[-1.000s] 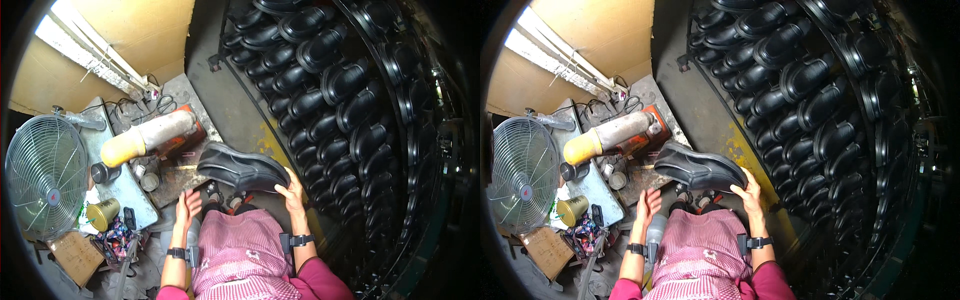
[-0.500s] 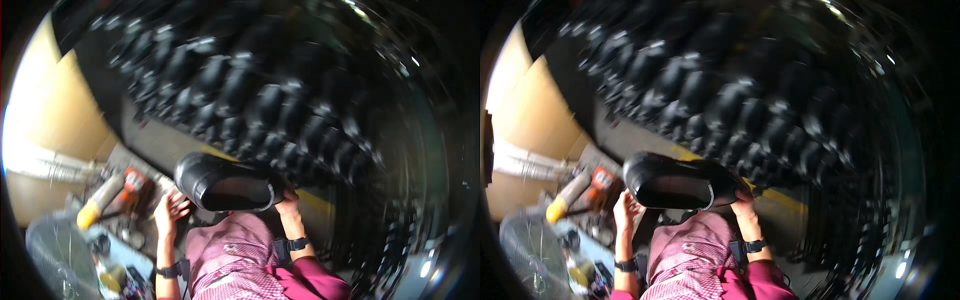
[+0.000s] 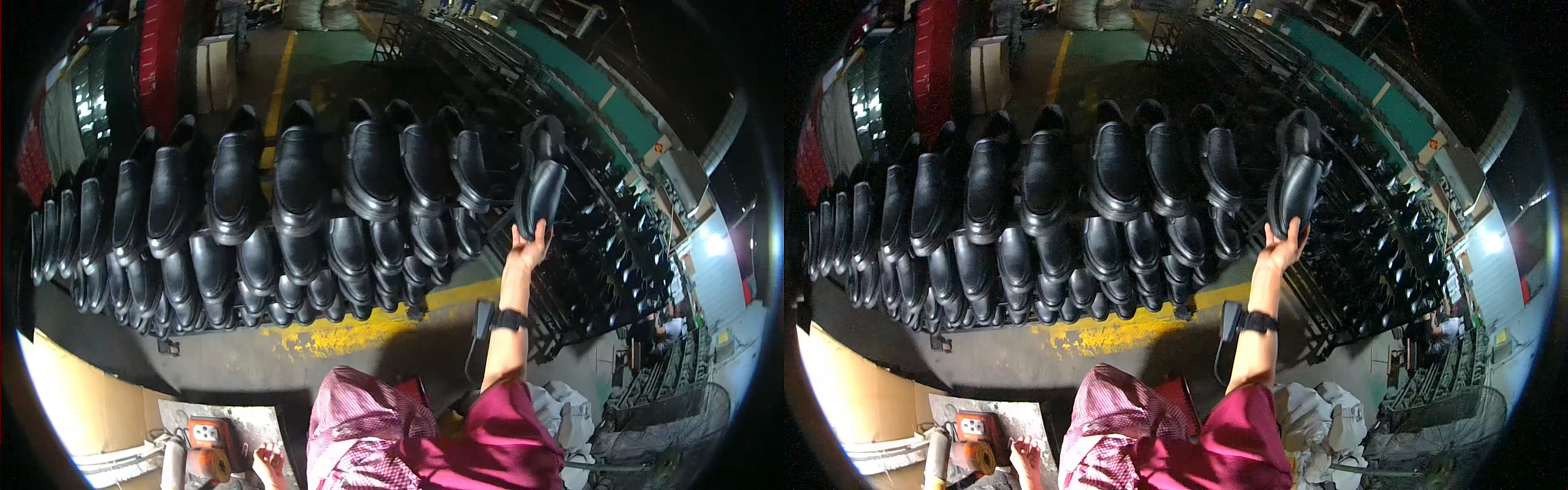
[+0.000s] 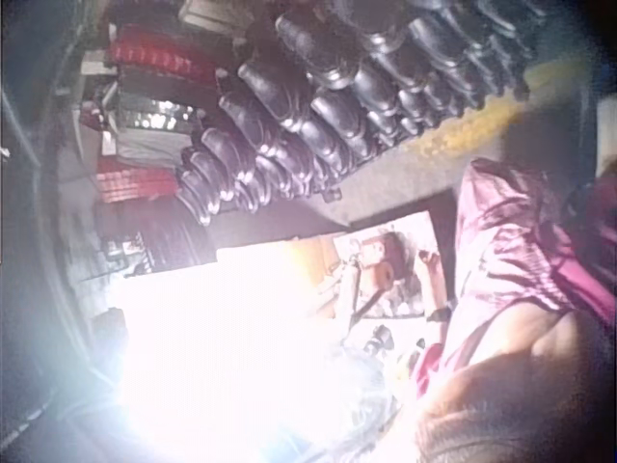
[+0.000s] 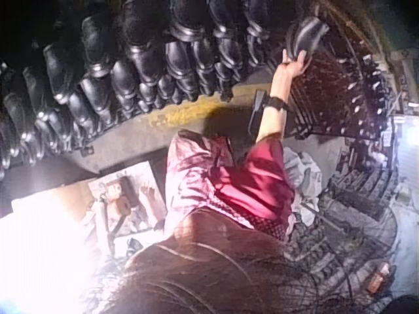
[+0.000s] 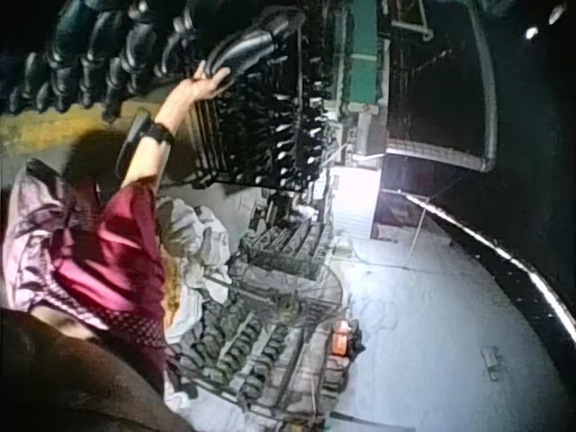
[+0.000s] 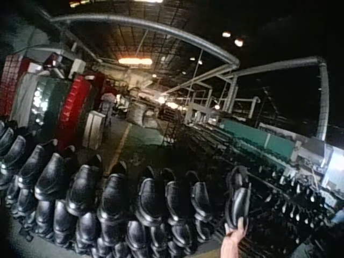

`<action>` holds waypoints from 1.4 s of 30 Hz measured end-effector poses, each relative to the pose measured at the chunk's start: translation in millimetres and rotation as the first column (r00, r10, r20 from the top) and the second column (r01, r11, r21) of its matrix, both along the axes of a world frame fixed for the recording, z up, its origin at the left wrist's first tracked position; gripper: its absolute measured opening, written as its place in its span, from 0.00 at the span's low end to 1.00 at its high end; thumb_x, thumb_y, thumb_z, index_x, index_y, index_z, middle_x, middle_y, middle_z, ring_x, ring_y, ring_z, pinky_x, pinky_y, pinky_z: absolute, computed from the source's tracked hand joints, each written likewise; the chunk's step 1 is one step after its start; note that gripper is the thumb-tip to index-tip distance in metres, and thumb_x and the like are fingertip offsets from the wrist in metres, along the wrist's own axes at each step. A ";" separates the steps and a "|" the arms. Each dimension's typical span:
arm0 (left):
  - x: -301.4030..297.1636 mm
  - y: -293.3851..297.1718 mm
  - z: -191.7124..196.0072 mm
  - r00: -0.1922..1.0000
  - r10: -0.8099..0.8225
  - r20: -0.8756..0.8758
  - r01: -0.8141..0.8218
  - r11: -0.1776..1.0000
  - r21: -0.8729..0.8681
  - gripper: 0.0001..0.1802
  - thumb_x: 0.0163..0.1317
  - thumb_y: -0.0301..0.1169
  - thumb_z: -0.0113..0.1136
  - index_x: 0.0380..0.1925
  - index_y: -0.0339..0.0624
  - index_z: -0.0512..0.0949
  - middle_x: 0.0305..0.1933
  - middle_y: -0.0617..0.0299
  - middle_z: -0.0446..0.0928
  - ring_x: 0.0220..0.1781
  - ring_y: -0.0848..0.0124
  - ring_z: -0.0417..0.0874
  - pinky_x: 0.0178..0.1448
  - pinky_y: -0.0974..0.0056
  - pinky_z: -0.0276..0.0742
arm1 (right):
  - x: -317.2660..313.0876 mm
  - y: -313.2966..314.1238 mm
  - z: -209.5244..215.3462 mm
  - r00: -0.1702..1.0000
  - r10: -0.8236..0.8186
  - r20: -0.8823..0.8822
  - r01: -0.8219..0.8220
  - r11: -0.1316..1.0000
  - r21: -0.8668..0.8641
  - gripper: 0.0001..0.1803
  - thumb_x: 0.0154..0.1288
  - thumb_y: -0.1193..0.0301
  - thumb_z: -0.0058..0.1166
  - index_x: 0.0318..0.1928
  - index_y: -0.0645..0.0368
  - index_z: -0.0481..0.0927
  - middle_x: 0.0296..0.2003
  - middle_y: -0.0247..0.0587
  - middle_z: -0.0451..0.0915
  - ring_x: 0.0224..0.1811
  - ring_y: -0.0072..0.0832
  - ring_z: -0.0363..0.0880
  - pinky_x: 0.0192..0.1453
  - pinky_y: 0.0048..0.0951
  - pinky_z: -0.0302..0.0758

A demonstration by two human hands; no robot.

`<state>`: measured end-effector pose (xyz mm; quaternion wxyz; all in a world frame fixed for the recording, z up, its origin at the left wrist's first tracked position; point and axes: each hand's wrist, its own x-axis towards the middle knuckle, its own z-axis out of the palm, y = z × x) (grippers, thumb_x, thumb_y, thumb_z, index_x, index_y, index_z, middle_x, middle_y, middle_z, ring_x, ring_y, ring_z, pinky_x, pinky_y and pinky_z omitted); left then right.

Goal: The recorder is cleaning and inspecting black shoes before placing them on a drying rack.

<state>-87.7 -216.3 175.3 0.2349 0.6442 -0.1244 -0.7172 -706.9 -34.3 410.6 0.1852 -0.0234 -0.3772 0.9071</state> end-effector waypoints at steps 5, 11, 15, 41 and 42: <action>-40.2 -18.4 25.9 0.996 -0.038 0.077 0.039 0.999 -0.012 0.18 0.59 0.48 0.41 0.39 0.48 0.71 0.40 0.65 0.75 0.34 0.69 0.76 0.37 0.68 0.72 | -56.3 1.6 22.3 0.979 0.121 0.164 -0.179 0.894 0.411 0.34 0.46 0.66 0.63 0.54 0.56 0.63 0.46 0.45 0.72 0.29 0.39 0.78 0.22 0.34 0.80; -21.1 -21.0 -39.3 0.990 -0.029 -0.138 0.002 0.982 -0.191 0.17 0.58 0.46 0.45 0.38 0.49 0.71 0.40 0.66 0.75 0.36 0.70 0.75 0.38 0.68 0.72 | -62.4 9.9 -24.8 0.861 0.076 0.503 -0.374 0.766 0.523 0.37 0.48 0.37 0.48 0.44 0.59 0.71 0.20 0.51 0.77 0.16 0.34 0.76 0.20 0.33 0.76; -33.3 -12.8 -22.4 0.988 -0.132 -0.078 0.115 0.976 -0.187 0.20 0.60 0.44 0.42 0.50 0.50 0.64 0.49 0.61 0.70 0.42 0.67 0.73 0.47 0.65 0.72 | -27.3 53.9 -99.5 0.787 0.088 0.610 -0.325 0.900 0.290 0.31 0.57 0.44 0.42 0.51 0.54 0.68 0.32 0.51 0.76 0.18 0.35 0.74 0.25 0.32 0.74; -149.9 -154.4 115.7 0.966 0.046 -0.255 -0.165 0.869 -0.466 0.18 0.58 0.43 0.46 0.42 0.44 0.72 0.36 0.60 0.74 0.29 0.70 0.75 0.33 0.67 0.72 | -70.8 5.3 -77.4 0.870 -0.070 0.489 -0.117 0.932 0.342 0.26 0.58 0.51 0.38 0.50 0.56 0.65 0.52 0.47 0.66 0.53 0.40 0.63 0.57 0.47 0.57; -174.7 -161.1 128.2 0.976 0.046 -0.213 -0.151 0.848 -0.509 0.20 0.59 0.45 0.43 0.44 0.44 0.71 0.38 0.59 0.75 0.31 0.69 0.77 0.35 0.66 0.73 | -102.2 25.3 -80.3 0.907 -0.063 0.416 -0.076 0.948 0.308 0.31 0.59 0.51 0.36 0.56 0.59 0.61 0.55 0.49 0.63 0.58 0.43 0.57 0.60 0.47 0.54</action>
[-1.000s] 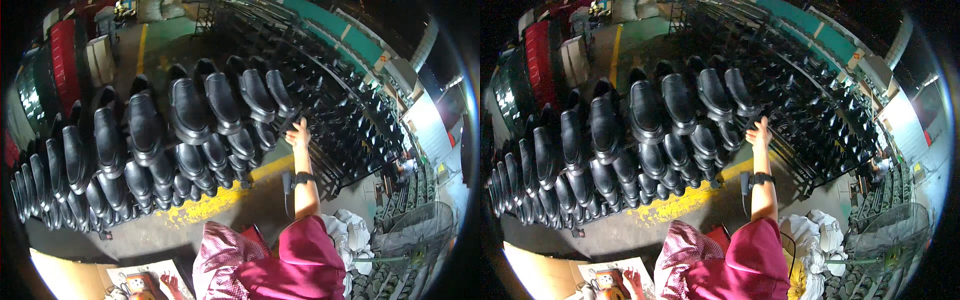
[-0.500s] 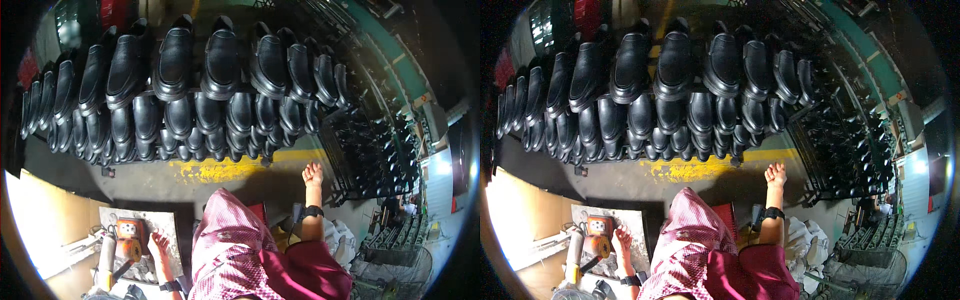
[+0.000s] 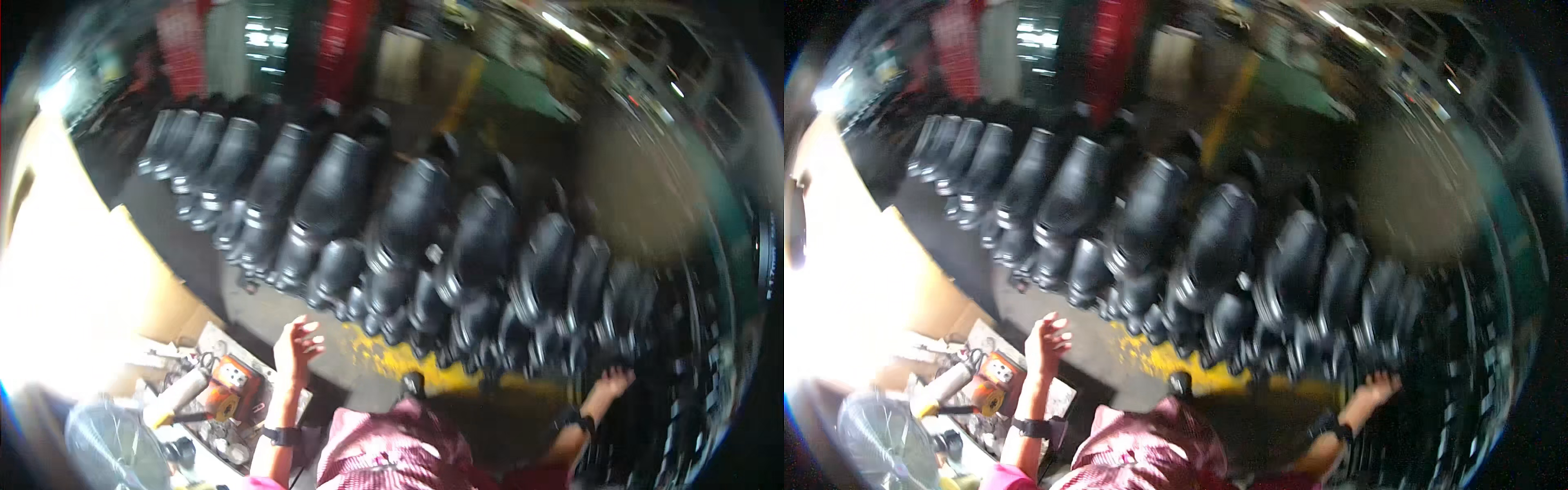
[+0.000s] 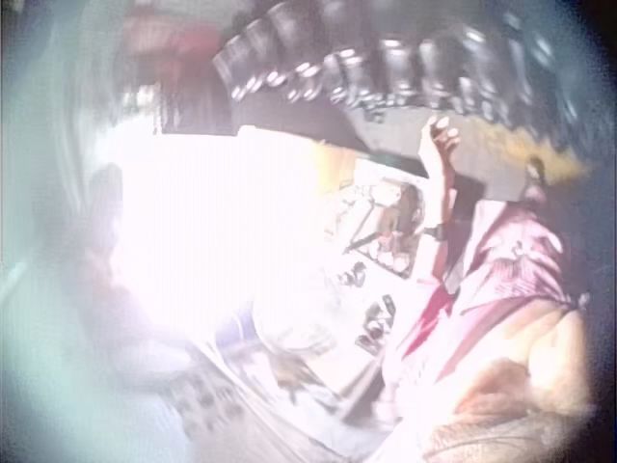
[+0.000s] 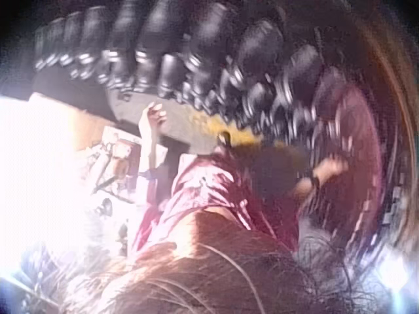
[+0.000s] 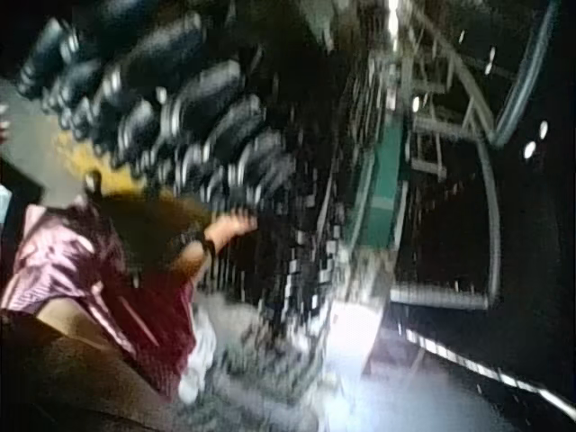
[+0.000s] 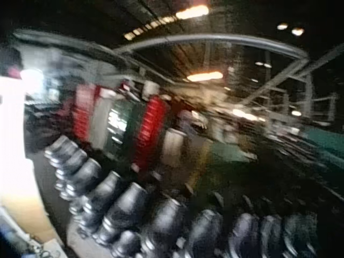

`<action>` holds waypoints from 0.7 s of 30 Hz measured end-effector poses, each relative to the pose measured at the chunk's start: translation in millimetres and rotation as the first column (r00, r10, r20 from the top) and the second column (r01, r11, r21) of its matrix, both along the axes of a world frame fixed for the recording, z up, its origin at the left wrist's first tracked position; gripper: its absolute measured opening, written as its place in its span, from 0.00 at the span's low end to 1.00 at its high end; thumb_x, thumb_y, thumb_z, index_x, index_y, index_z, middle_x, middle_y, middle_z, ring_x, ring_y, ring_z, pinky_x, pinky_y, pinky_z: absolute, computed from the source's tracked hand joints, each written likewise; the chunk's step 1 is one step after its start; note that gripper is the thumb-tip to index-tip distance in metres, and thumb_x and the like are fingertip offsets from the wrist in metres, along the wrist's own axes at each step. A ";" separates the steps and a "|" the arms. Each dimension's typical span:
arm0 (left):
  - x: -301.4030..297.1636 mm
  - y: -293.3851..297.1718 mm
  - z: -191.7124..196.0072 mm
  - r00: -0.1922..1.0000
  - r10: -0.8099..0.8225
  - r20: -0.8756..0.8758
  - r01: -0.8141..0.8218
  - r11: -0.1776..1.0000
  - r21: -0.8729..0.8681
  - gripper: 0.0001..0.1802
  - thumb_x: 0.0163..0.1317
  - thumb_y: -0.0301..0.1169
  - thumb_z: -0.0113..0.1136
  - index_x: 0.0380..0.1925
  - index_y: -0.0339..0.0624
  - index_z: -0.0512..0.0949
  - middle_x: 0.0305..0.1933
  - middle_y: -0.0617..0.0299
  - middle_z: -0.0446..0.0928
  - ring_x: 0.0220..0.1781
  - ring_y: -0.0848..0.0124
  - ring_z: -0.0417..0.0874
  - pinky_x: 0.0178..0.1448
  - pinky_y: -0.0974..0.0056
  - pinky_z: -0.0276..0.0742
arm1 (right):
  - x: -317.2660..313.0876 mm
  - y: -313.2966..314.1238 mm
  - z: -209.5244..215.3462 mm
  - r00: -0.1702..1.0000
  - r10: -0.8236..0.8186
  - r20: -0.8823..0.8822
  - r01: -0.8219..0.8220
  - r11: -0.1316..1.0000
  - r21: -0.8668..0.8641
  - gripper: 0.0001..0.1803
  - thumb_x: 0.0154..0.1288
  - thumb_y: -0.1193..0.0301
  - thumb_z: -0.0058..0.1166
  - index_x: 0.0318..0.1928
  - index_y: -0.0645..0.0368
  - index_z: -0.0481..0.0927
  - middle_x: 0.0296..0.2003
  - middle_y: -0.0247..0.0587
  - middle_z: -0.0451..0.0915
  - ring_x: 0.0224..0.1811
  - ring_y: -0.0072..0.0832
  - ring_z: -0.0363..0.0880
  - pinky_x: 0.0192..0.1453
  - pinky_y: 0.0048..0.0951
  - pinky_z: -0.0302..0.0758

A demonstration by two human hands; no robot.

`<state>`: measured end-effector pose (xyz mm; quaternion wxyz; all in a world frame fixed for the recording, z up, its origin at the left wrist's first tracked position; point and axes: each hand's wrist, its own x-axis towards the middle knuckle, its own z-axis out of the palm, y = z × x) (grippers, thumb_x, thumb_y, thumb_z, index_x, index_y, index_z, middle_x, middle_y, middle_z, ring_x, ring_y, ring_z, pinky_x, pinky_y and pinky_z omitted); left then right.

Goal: The recorder is cleaning and inspecting black shoes before placing them on a drying rack.

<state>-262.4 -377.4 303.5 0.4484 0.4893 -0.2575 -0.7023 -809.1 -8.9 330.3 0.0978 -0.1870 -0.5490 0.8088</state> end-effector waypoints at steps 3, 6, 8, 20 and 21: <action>-55.4 -24.2 22.4 0.994 -0.017 -0.110 0.002 0.990 -0.140 0.26 0.62 0.48 0.36 0.55 0.44 0.62 0.51 0.54 0.71 0.40 0.63 0.77 0.43 0.60 0.74 | -87.7 38.2 -44.5 0.865 0.023 -0.501 0.064 0.986 0.156 0.35 0.61 0.46 0.31 0.57 0.61 0.61 0.54 0.46 0.64 0.58 0.42 0.59 0.62 0.45 0.53; -109.5 -46.0 28.9 0.980 0.057 -0.193 -0.095 0.977 -0.192 0.31 0.62 0.54 0.30 0.56 0.45 0.62 0.53 0.56 0.69 0.44 0.64 0.74 0.47 0.58 0.70 | -149.2 -53.8 -70.3 0.864 0.140 -0.483 -0.082 0.987 0.140 0.34 0.61 0.47 0.32 0.56 0.61 0.61 0.54 0.46 0.64 0.58 0.42 0.60 0.62 0.45 0.53; -135.6 -55.5 33.5 0.957 0.198 -0.213 -0.242 0.948 -0.204 0.31 0.62 0.55 0.29 0.52 0.45 0.66 0.47 0.59 0.72 0.39 0.68 0.72 0.43 0.63 0.68 | -181.2 -94.9 -76.8 0.850 0.201 -0.487 -0.156 0.979 0.132 0.33 0.61 0.48 0.32 0.56 0.62 0.61 0.54 0.46 0.65 0.58 0.42 0.60 0.62 0.45 0.54; -175.6 -100.1 -46.5 0.860 0.417 -0.295 -0.479 0.858 -0.183 0.26 0.62 0.52 0.35 0.39 0.39 0.69 0.38 0.60 0.72 0.41 0.70 0.71 0.47 0.63 0.66 | -237.7 -198.0 -65.9 0.731 0.437 -0.525 -0.344 0.899 0.269 0.29 0.61 0.55 0.35 0.56 0.63 0.61 0.54 0.47 0.65 0.57 0.40 0.61 0.62 0.43 0.54; -141.2 -52.5 -87.4 0.865 0.398 -0.304 -0.464 0.866 -0.187 0.26 0.62 0.52 0.35 0.40 0.39 0.69 0.39 0.60 0.72 0.41 0.70 0.71 0.48 0.63 0.66 | -238.9 -195.2 -64.2 0.723 0.448 -0.526 -0.344 0.894 0.288 0.29 0.61 0.55 0.35 0.56 0.64 0.61 0.54 0.47 0.65 0.57 0.40 0.61 0.62 0.43 0.54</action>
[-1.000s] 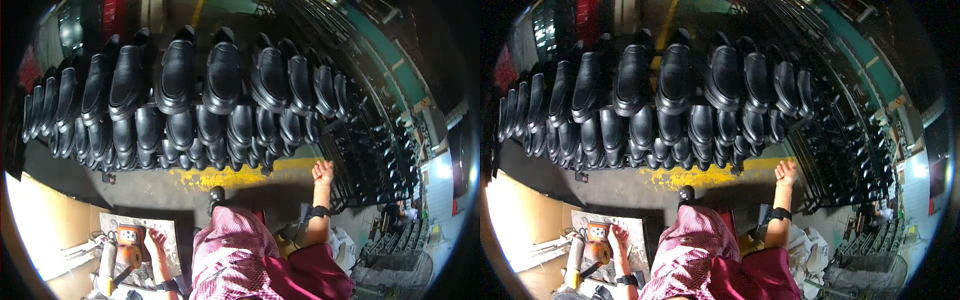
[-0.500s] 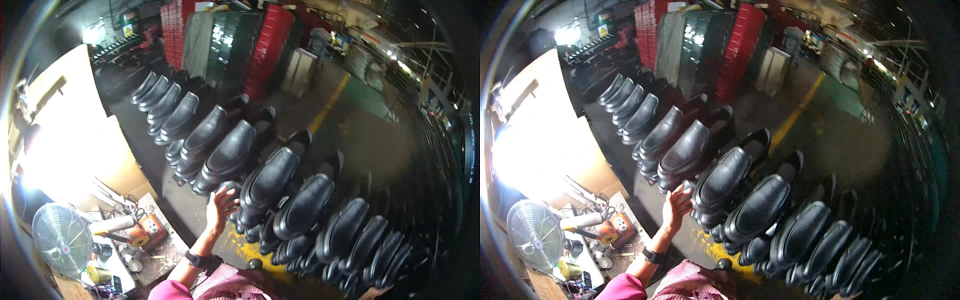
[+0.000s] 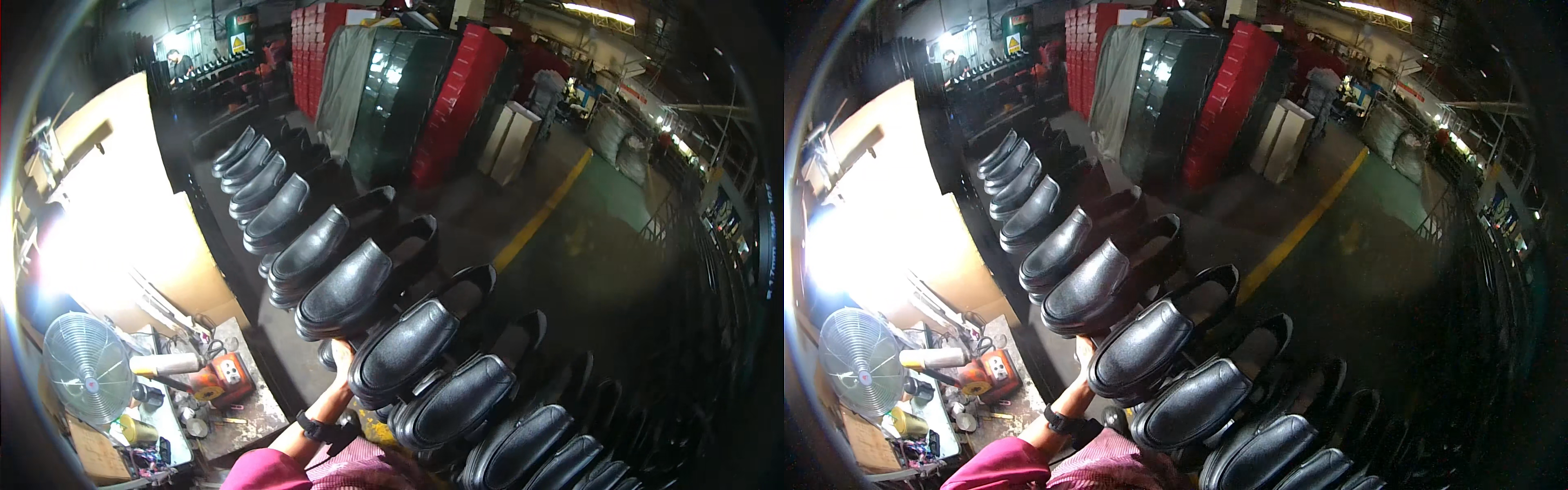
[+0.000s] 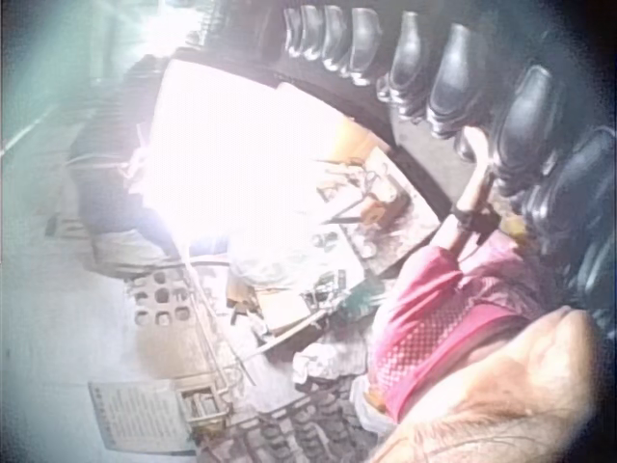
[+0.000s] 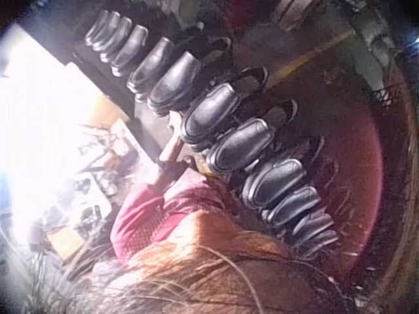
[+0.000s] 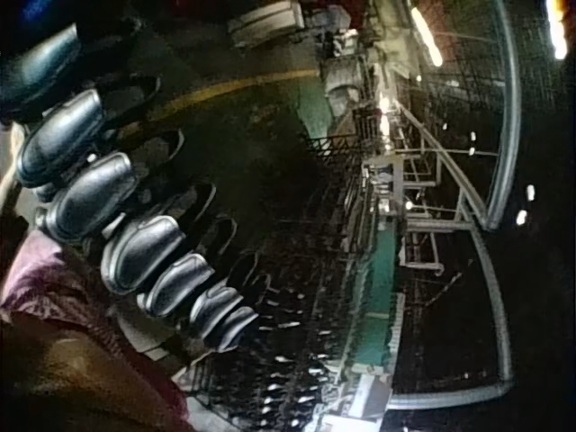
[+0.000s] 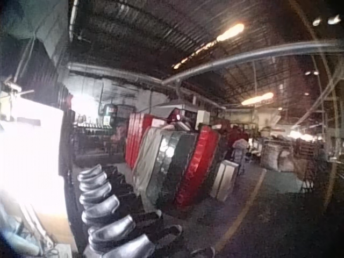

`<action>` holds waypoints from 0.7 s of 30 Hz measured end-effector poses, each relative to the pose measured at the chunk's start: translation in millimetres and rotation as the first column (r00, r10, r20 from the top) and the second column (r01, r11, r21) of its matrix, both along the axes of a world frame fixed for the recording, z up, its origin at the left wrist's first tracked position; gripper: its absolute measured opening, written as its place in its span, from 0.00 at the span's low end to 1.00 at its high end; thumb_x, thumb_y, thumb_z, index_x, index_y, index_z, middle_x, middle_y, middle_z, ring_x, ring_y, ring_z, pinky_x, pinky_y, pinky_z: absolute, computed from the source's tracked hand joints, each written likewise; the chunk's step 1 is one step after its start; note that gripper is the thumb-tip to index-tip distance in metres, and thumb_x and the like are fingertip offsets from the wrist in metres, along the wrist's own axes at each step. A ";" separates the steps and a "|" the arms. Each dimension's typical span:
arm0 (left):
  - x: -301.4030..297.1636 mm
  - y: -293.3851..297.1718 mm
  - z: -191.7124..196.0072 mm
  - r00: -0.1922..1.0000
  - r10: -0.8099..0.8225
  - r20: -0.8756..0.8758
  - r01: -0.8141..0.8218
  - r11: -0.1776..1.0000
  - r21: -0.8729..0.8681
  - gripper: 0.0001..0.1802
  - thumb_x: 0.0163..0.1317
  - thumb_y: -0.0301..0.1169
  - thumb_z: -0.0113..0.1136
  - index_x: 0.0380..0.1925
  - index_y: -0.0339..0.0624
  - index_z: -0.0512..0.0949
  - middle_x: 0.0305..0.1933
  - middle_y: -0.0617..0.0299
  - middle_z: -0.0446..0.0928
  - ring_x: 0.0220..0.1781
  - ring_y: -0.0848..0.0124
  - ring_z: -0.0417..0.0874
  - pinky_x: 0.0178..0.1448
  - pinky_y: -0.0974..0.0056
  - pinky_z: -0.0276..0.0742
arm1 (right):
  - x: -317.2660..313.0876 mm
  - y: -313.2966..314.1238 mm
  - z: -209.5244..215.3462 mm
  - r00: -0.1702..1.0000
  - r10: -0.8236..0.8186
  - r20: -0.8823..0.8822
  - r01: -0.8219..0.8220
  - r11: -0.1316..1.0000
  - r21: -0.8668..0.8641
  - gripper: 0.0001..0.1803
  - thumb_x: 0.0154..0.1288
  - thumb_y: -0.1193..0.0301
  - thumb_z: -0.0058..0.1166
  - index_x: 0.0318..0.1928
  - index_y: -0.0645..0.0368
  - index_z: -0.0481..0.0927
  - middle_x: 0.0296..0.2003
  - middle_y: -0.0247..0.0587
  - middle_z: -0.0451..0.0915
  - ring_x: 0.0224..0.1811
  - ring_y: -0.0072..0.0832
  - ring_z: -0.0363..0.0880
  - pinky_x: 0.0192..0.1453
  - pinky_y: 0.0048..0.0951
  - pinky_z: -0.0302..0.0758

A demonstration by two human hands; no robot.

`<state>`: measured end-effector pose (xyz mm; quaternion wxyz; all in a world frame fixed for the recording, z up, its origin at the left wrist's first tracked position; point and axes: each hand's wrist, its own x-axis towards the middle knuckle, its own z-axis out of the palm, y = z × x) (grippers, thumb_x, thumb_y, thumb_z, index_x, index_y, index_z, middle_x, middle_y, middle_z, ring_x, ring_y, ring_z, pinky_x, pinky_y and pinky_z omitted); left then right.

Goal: The recorder is cleaning and inspecting black shoes before placing them on a drying rack.

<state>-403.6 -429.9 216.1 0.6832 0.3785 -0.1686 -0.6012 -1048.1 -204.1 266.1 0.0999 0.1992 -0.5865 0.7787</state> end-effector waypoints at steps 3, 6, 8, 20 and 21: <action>8.0 -1.0 3.2 1.000 -0.014 -0.008 0.014 1.000 0.008 0.26 0.62 0.52 0.35 0.41 0.39 0.68 0.40 0.59 0.72 0.42 0.70 0.71 0.48 0.63 0.66 | 3.3 1.4 -4.6 0.998 0.056 -0.019 -0.054 0.995 0.084 0.28 0.61 0.57 0.36 0.55 0.64 0.61 0.54 0.47 0.65 0.57 0.40 0.61 0.62 0.42 0.54; -35.8 -72.4 42.7 1.000 -0.023 -0.002 0.023 1.000 0.001 0.26 0.62 0.52 0.35 0.42 0.39 0.68 0.41 0.59 0.72 0.43 0.70 0.71 0.49 0.63 0.66 | 17.5 -4.1 -26.8 0.993 0.118 -0.019 -0.114 0.982 0.153 0.27 0.61 0.59 0.36 0.55 0.64 0.61 0.53 0.47 0.65 0.57 0.40 0.61 0.62 0.42 0.54; 17.7 -5.2 30.8 0.999 -0.052 -0.002 0.052 0.999 -0.016 0.26 0.62 0.52 0.35 0.43 0.39 0.68 0.41 0.59 0.72 0.43 0.69 0.71 0.49 0.63 0.66 | 23.2 4.4 -41.6 0.990 0.137 -0.023 -0.130 0.974 0.186 0.26 0.61 0.60 0.37 0.55 0.65 0.61 0.53 0.47 0.66 0.57 0.39 0.62 0.62 0.41 0.54; 18.0 -159.6 0.8 0.983 -0.176 0.059 0.184 0.966 -0.181 0.27 0.63 0.51 0.36 0.47 0.38 0.66 0.45 0.57 0.71 0.46 0.68 0.71 0.52 0.62 0.66 | 116.1 1.4 -199.2 0.955 0.296 -0.002 -0.282 0.912 0.299 0.23 0.60 0.67 0.39 0.54 0.66 0.60 0.53 0.48 0.66 0.56 0.38 0.63 0.62 0.39 0.55; 27.2 -170.3 -0.9 0.981 -0.185 0.067 0.194 0.962 -0.194 0.27 0.63 0.51 0.36 0.47 0.38 0.66 0.45 0.57 0.71 0.46 0.68 0.71 0.52 0.62 0.66 | 127.0 -1.7 -213.6 0.950 0.311 0.001 -0.297 0.904 0.307 0.23 0.60 0.67 0.39 0.54 0.66 0.60 0.53 0.48 0.66 0.56 0.38 0.63 0.62 0.39 0.55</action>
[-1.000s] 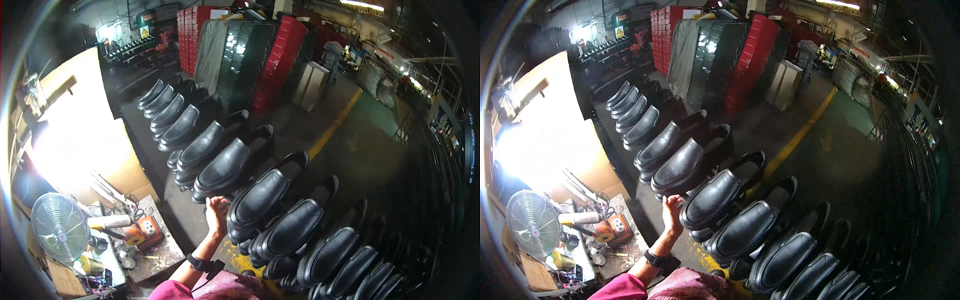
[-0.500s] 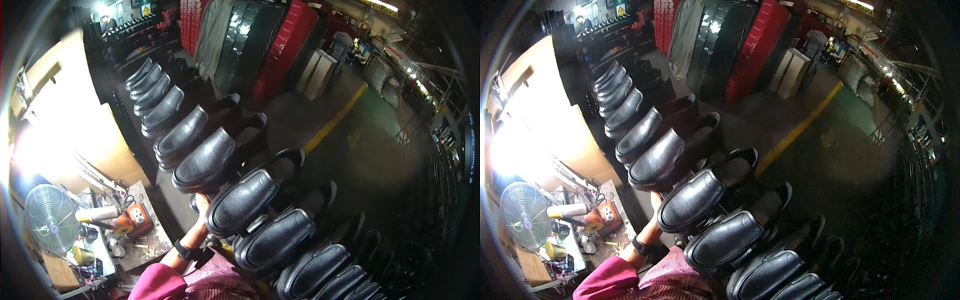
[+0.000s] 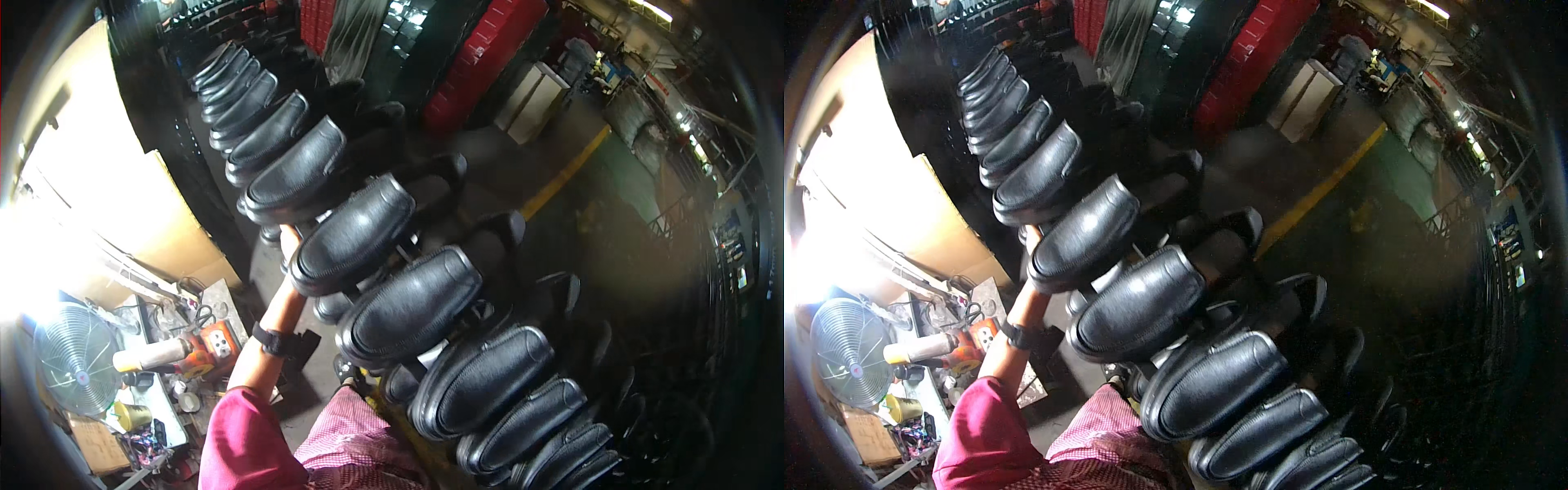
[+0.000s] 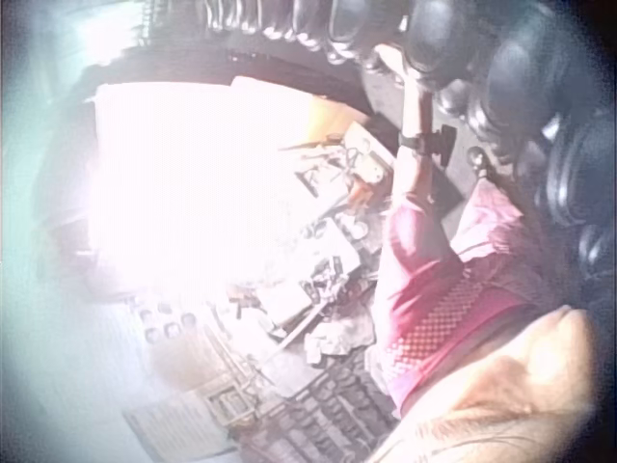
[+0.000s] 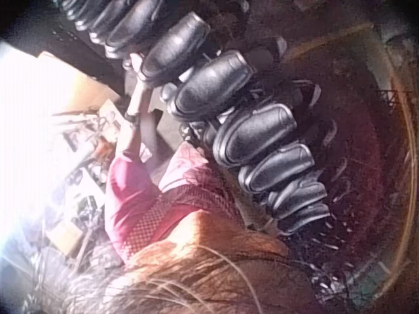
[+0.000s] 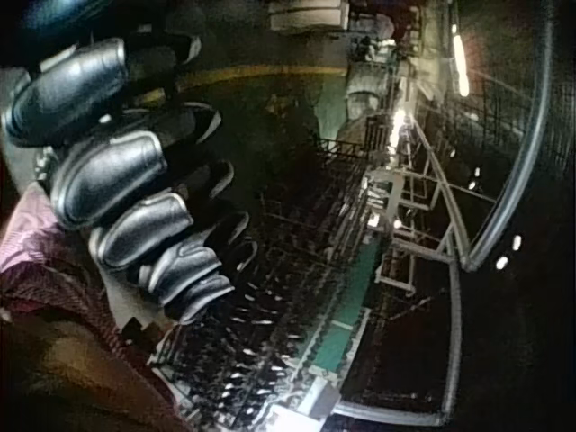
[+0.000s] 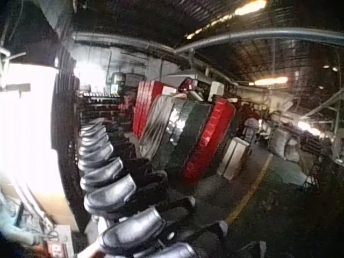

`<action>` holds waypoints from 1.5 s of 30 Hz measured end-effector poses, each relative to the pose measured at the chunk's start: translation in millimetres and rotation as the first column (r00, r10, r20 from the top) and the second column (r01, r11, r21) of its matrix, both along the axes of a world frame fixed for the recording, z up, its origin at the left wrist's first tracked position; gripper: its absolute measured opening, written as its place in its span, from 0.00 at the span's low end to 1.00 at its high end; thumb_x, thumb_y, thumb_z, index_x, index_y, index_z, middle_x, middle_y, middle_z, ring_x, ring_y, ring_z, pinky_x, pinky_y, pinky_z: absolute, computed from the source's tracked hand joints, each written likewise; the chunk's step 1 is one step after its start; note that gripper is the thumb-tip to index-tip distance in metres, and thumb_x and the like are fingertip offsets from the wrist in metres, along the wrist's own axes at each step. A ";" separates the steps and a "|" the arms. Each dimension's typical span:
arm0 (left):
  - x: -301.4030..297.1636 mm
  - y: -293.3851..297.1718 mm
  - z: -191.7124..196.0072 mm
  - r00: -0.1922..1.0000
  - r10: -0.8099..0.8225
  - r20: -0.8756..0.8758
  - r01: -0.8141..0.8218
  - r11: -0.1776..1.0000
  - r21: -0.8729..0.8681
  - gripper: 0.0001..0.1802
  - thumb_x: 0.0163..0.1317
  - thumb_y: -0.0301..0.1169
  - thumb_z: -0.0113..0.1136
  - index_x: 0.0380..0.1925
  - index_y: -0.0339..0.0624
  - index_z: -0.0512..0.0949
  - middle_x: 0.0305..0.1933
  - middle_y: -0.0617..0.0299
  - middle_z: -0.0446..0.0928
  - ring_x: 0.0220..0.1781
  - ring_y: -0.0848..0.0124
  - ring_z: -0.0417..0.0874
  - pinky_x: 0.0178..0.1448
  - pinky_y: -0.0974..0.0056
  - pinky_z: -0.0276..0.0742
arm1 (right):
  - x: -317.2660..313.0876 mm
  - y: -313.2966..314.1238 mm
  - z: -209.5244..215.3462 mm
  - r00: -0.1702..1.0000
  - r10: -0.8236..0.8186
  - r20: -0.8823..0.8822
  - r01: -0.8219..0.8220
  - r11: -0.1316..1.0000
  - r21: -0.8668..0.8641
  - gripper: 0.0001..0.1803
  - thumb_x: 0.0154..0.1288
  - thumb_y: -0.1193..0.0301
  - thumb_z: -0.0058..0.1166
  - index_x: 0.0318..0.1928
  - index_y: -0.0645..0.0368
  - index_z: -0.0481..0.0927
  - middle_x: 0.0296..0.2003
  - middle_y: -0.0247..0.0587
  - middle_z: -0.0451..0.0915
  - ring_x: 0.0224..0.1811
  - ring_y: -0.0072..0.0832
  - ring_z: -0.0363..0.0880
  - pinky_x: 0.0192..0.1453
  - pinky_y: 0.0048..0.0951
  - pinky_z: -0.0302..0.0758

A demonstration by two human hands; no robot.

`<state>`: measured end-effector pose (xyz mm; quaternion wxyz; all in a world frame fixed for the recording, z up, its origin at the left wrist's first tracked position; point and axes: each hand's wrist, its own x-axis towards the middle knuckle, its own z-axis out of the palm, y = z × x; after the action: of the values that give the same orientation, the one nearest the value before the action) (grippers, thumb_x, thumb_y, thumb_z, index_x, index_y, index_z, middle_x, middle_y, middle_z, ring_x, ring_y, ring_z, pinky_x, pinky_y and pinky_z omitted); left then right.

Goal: The recorder is cleaning and inspecting black shoes before placing them on a drying rack.

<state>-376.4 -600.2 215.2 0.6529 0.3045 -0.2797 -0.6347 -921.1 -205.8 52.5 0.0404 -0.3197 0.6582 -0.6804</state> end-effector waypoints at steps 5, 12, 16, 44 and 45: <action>38.9 -38.4 -16.6 0.999 -0.045 0.029 0.048 0.993 -0.109 0.28 0.63 0.51 0.36 0.49 0.37 0.65 0.47 0.57 0.71 0.48 0.67 0.71 0.53 0.62 0.65 | 59.9 -36.7 -72.0 0.997 0.080 0.001 -0.080 0.997 0.005 0.22 0.60 0.70 0.41 0.54 0.67 0.60 0.53 0.48 0.66 0.56 0.37 0.63 0.62 0.39 0.55; 78.5 -85.6 12.7 0.995 -0.083 0.064 0.098 0.948 -0.301 0.29 0.63 0.50 0.37 0.52 0.37 0.65 0.49 0.56 0.71 0.50 0.66 0.71 0.55 0.61 0.65 | 146.8 -96.5 -136.9 0.977 0.209 -0.036 -0.210 0.977 -0.035 0.21 0.60 0.74 0.42 0.53 0.68 0.60 0.53 0.49 0.67 0.55 0.37 0.64 0.62 0.37 0.55; 66.0 -46.8 -49.0 0.814 0.424 0.396 -0.295 0.890 -0.346 0.28 0.63 0.51 0.31 0.45 0.37 0.68 0.37 0.53 0.75 0.37 0.63 0.77 0.39 0.60 0.75 | 191.4 -109.7 -137.2 0.953 0.302 -0.041 -0.303 0.952 -0.036 0.20 0.60 0.77 0.43 0.53 0.68 0.60 0.52 0.49 0.67 0.55 0.36 0.64 0.62 0.37 0.55; 143.7 230.2 -554.0 0.513 0.846 0.148 -0.828 0.442 0.345 0.18 0.61 0.43 0.32 0.31 0.42 0.68 0.20 0.56 0.73 0.16 0.63 0.74 0.18 0.60 0.73 | 427.1 -389.2 13.1 0.382 0.897 -0.225 -0.826 0.222 -0.518 0.31 0.68 0.54 0.24 0.30 0.68 0.76 0.29 0.45 0.78 0.33 0.33 0.73 0.45 0.33 0.65; 140.6 239.1 -567.0 0.510 0.849 0.139 -0.821 0.432 0.372 0.18 0.61 0.42 0.32 0.31 0.42 0.68 0.20 0.56 0.73 0.15 0.63 0.74 0.18 0.60 0.73 | 432.5 -390.9 17.1 0.359 0.902 -0.241 -0.813 0.174 -0.556 0.31 0.68 0.54 0.25 0.30 0.68 0.76 0.28 0.44 0.78 0.32 0.33 0.74 0.44 0.33 0.66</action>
<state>-235.8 -361.1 -351.7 0.8144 0.5040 0.0633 -0.2806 -488.6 -596.7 69.6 0.3606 -0.5775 0.1075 -0.7245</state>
